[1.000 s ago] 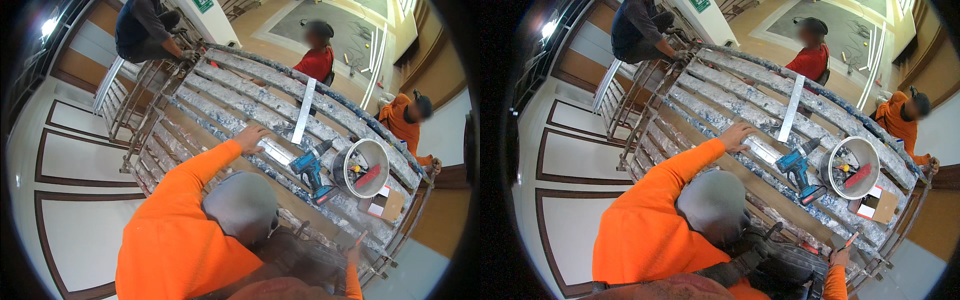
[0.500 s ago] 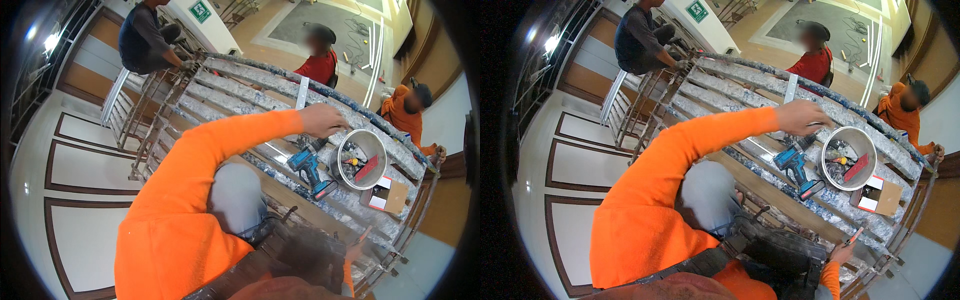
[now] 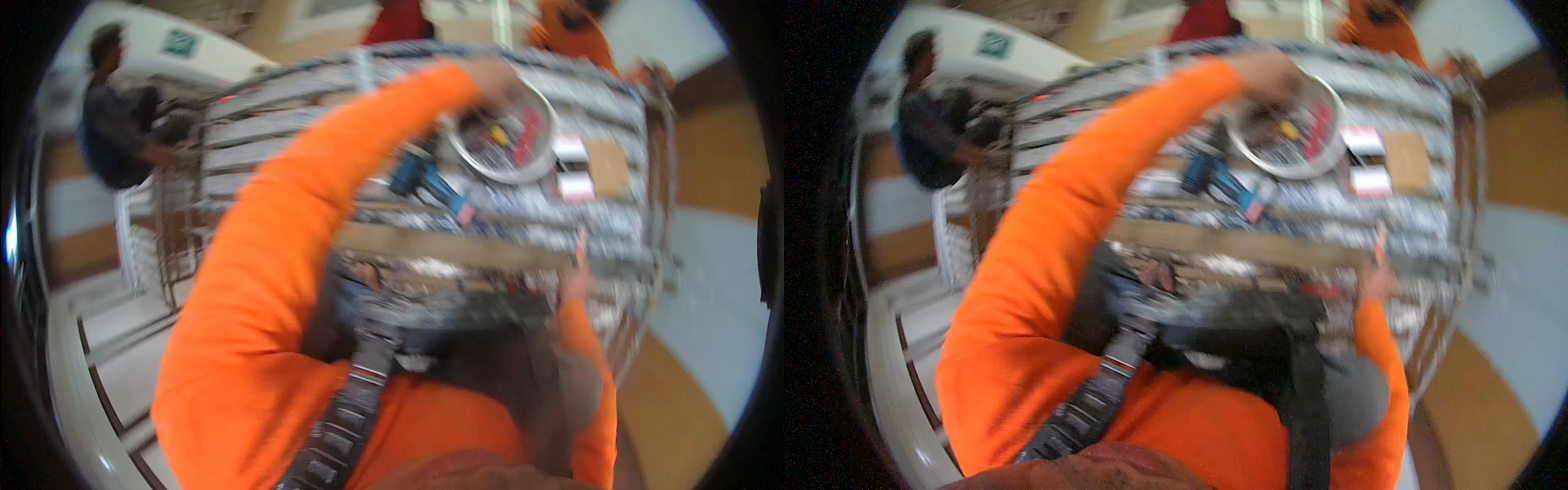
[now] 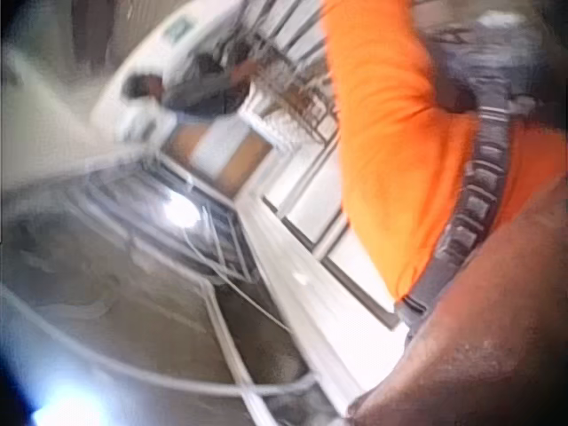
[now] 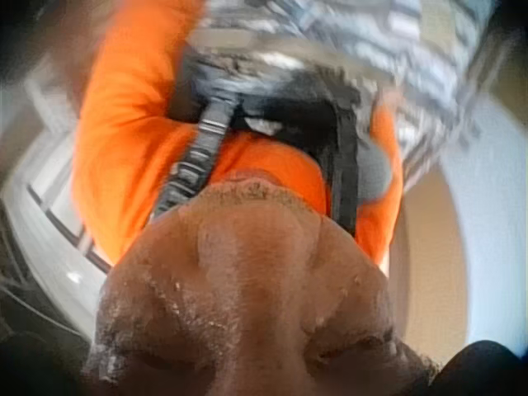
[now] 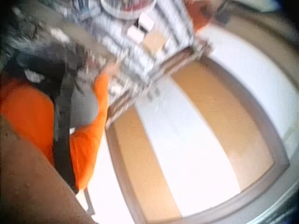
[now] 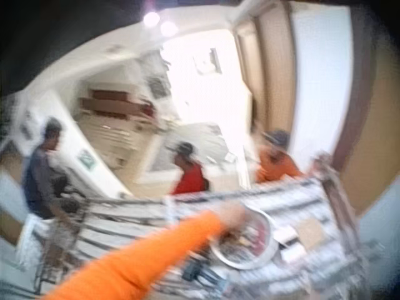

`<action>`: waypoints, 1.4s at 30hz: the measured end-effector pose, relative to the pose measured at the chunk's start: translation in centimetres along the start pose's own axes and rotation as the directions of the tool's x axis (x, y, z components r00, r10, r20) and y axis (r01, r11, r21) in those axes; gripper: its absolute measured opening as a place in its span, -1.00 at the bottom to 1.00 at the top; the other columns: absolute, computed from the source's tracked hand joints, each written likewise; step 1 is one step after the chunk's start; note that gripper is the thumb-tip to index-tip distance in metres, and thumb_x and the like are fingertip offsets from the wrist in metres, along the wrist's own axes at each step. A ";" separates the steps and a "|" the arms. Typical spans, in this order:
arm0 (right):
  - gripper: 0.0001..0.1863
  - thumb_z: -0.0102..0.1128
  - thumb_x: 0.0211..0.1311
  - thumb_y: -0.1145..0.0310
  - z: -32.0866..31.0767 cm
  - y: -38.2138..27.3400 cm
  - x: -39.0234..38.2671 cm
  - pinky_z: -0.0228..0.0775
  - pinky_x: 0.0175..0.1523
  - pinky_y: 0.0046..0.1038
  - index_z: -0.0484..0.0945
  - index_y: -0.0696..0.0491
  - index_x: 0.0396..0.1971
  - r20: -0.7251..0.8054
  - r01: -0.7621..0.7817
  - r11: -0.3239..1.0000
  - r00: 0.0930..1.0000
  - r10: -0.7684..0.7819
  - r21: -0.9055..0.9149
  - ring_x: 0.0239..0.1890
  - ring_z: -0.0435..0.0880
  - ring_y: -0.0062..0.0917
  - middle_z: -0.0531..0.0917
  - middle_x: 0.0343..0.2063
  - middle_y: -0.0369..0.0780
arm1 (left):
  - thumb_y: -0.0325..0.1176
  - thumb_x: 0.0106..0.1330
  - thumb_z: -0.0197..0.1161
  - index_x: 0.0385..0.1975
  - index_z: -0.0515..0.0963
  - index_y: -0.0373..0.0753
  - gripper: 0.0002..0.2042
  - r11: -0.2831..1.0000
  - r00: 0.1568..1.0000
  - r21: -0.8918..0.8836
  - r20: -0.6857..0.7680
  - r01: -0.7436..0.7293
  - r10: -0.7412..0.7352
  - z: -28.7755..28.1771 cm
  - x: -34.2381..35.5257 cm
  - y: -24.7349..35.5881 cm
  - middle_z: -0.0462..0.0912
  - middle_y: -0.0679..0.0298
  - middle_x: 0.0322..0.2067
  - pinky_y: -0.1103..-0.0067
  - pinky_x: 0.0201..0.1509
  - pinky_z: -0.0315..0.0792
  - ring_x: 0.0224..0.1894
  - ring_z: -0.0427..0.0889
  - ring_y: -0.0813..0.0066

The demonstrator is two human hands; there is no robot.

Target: The person measures and cuts metal ceiling molding pieces using tin snips, then positions and secures them to the ceiling with a hammer and nails. The person repeatedly measures, cuts, and installs multiple sections of molding along the ceiling perimeter.

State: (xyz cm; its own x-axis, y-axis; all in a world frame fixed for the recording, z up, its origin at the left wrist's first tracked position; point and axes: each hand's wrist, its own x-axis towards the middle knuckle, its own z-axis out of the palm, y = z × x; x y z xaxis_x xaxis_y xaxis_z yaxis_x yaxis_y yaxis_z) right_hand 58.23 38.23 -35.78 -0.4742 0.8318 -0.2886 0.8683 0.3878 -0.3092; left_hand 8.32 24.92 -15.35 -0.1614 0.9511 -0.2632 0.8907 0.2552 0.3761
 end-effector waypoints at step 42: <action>-0.73 0.18 0.22 0.29 -0.9 -1.4 -0.6 0.36 0.04 0.02 0.47 0.14 -0.18 0.041 0.165 0.959 0.986 -0.160 -0.231 -0.19 0.61 0.10 0.67 -0.37 0.09 | -0.42 0.18 0.23 -0.37 0.74 -0.29 -0.84 0.967 0.960 0.158 0.228 -0.199 0.160 9.1 0.0 3.6 0.76 -0.02 -0.36 0.19 -0.14 0.66 -0.27 0.78 -0.07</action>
State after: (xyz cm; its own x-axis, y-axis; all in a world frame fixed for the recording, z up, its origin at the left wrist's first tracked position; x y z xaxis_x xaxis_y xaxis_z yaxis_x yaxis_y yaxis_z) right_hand 57.43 37.54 -34.37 -0.6126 0.7421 -0.2719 0.7879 0.6009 -0.1350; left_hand 15.36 24.26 -22.06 0.0849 0.9146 -0.3953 0.9608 0.0300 0.2757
